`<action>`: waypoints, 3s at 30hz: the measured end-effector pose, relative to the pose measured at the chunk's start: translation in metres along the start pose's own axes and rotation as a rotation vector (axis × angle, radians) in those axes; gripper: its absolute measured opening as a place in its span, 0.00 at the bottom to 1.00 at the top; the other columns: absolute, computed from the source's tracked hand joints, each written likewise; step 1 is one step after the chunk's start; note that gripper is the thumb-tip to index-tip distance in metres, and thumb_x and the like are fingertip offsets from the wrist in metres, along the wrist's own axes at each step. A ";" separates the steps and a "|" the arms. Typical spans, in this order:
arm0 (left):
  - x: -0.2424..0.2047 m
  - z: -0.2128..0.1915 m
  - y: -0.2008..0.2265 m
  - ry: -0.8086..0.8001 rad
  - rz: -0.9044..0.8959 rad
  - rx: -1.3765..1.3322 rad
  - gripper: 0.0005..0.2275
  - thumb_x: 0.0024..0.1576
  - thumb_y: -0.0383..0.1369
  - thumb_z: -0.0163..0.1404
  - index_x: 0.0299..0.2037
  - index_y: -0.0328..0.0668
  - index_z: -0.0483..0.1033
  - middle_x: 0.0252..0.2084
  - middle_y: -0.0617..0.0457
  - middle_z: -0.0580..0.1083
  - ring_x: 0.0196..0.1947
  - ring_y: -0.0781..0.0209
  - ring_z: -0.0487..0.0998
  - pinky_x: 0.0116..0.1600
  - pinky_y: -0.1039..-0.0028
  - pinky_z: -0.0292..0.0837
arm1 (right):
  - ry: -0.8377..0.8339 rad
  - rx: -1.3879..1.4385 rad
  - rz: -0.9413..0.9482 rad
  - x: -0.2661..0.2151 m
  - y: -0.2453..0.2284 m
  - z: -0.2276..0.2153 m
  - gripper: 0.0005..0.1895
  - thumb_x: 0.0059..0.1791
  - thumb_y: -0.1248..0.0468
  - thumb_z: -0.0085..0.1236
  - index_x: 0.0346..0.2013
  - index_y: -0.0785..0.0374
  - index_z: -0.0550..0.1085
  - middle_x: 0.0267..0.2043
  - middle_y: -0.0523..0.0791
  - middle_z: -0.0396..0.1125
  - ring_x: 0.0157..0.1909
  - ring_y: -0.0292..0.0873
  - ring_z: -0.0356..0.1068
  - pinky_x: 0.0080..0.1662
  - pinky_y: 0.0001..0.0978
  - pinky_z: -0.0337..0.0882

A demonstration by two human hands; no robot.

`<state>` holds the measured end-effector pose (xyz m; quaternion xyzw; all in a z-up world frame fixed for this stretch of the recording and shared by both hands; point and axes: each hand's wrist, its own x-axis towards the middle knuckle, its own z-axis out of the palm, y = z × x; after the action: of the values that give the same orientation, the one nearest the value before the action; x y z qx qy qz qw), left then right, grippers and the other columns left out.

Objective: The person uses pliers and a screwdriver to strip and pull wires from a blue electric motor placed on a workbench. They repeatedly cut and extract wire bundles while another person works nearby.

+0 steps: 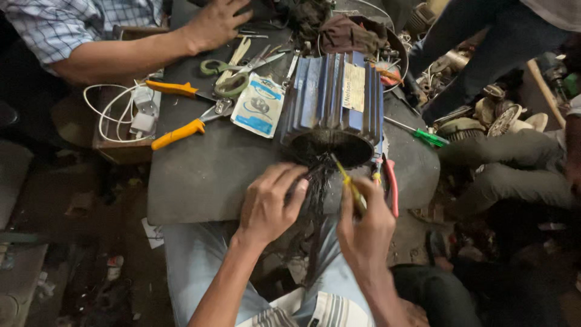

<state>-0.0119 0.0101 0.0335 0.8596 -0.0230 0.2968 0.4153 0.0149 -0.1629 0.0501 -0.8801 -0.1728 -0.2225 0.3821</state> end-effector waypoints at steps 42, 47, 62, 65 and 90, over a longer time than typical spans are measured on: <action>0.033 -0.015 -0.064 0.116 -0.072 -0.063 0.08 0.65 0.29 0.52 0.39 0.30 0.71 0.32 0.35 0.75 0.33 0.33 0.77 0.36 0.55 0.68 | -0.596 0.806 0.829 0.009 0.028 -0.056 0.29 0.50 0.57 0.44 0.65 0.66 0.61 0.60 0.49 0.65 0.58 0.50 0.70 0.55 0.51 0.73; 0.031 -0.015 -0.064 0.092 -0.123 -0.098 0.07 0.64 0.30 0.52 0.40 0.30 0.72 0.33 0.35 0.76 0.33 0.34 0.77 0.35 0.55 0.68 | -0.636 0.759 0.899 0.047 0.014 -0.049 0.26 0.45 0.59 0.43 0.57 0.65 0.66 0.58 0.48 0.66 0.56 0.52 0.72 0.55 0.55 0.70; 0.032 -0.022 -0.061 0.090 -0.142 -0.101 0.07 0.63 0.30 0.52 0.39 0.32 0.72 0.33 0.37 0.76 0.33 0.34 0.77 0.35 0.54 0.68 | -0.799 0.461 0.849 0.078 -0.001 -0.044 0.24 0.47 0.56 0.45 0.56 0.63 0.68 0.58 0.51 0.69 0.45 0.46 0.71 0.34 0.40 0.71; 0.032 -0.022 -0.062 0.089 -0.127 -0.094 0.07 0.63 0.30 0.52 0.39 0.32 0.72 0.33 0.36 0.76 0.34 0.33 0.77 0.35 0.53 0.68 | -0.780 0.526 0.888 0.072 -0.007 -0.036 0.22 0.52 0.54 0.46 0.56 0.64 0.66 0.57 0.51 0.69 0.43 0.45 0.71 0.32 0.38 0.67; 0.030 -0.017 -0.062 0.101 -0.107 -0.101 0.08 0.63 0.29 0.52 0.37 0.30 0.70 0.32 0.35 0.75 0.33 0.34 0.77 0.35 0.54 0.68 | -0.777 -0.300 0.080 0.044 0.008 -0.037 0.19 0.49 0.63 0.55 0.50 0.70 0.64 0.45 0.58 0.61 0.45 0.62 0.67 0.46 0.54 0.68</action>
<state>0.0222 0.0697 0.0141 0.8216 0.0289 0.3155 0.4739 0.0459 -0.1899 0.0904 -0.9506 -0.2353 0.1182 0.1645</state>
